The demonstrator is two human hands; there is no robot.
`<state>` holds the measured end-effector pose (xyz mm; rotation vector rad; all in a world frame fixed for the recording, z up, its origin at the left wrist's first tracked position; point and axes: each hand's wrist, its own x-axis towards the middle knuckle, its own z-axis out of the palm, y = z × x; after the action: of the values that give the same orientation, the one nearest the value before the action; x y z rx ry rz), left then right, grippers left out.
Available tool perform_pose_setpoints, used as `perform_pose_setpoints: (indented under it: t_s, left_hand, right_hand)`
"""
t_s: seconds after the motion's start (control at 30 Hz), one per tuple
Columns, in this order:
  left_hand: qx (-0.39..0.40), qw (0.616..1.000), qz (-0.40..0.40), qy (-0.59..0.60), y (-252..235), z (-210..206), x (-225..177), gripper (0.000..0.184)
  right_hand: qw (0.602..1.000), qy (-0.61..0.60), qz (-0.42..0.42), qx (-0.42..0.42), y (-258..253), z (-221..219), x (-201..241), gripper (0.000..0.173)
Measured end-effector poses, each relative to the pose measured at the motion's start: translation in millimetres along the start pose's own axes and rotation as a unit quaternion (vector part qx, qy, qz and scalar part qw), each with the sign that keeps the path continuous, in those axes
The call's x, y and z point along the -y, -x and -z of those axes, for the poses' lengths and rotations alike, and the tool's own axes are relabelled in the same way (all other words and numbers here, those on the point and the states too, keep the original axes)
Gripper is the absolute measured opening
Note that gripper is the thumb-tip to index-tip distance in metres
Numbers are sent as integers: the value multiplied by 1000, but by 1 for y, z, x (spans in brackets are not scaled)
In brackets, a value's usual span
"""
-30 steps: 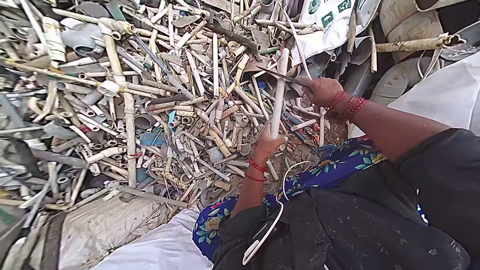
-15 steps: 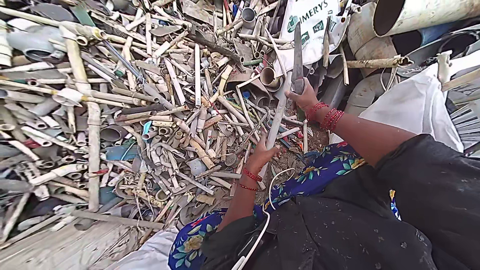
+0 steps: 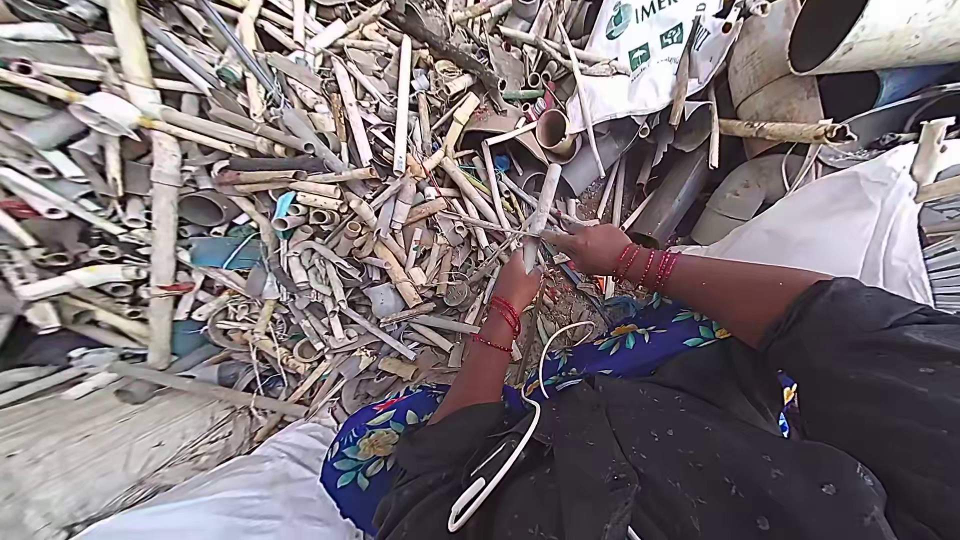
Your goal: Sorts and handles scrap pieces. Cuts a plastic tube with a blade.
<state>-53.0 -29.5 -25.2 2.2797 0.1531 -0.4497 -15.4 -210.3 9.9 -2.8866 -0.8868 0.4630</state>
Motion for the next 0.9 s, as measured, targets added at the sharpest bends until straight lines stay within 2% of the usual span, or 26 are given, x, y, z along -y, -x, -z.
perform_pose_setpoints:
  t_s: [0.23,0.43,0.57,0.63,0.7,0.8,0.9]
  left_hand:
    - [-28,997,11,-77,3,12,-21,59]
    - [-8,1000,-14,13,9,8,-12,51]
    - [-9,999,-19,45,12,9,-7,49]
    - [-33,998,-26,49,11,10,-1,40]
    - [-43,997,-24,56,15,13,-1,39]
    - [-31,998,-9,46,19,18,-3,47]
    - [-32,999,-2,13,19,19,-3,52]
  right_hand:
    - [995,30,8,-98,-12,4,-28,52]
    - [994,16,15,-104,-9,2,-34,48]
    - [993,-37,67,-90,0,-8,-6,47]
    - [991,-24,102,-78,6,-15,14,47]
    - [993,7,81,-92,2,-13,10,48]
    - [994,7,-6,-106,-9,1,-18,49]
    - [996,-36,27,-72,-4,1,-4,47]
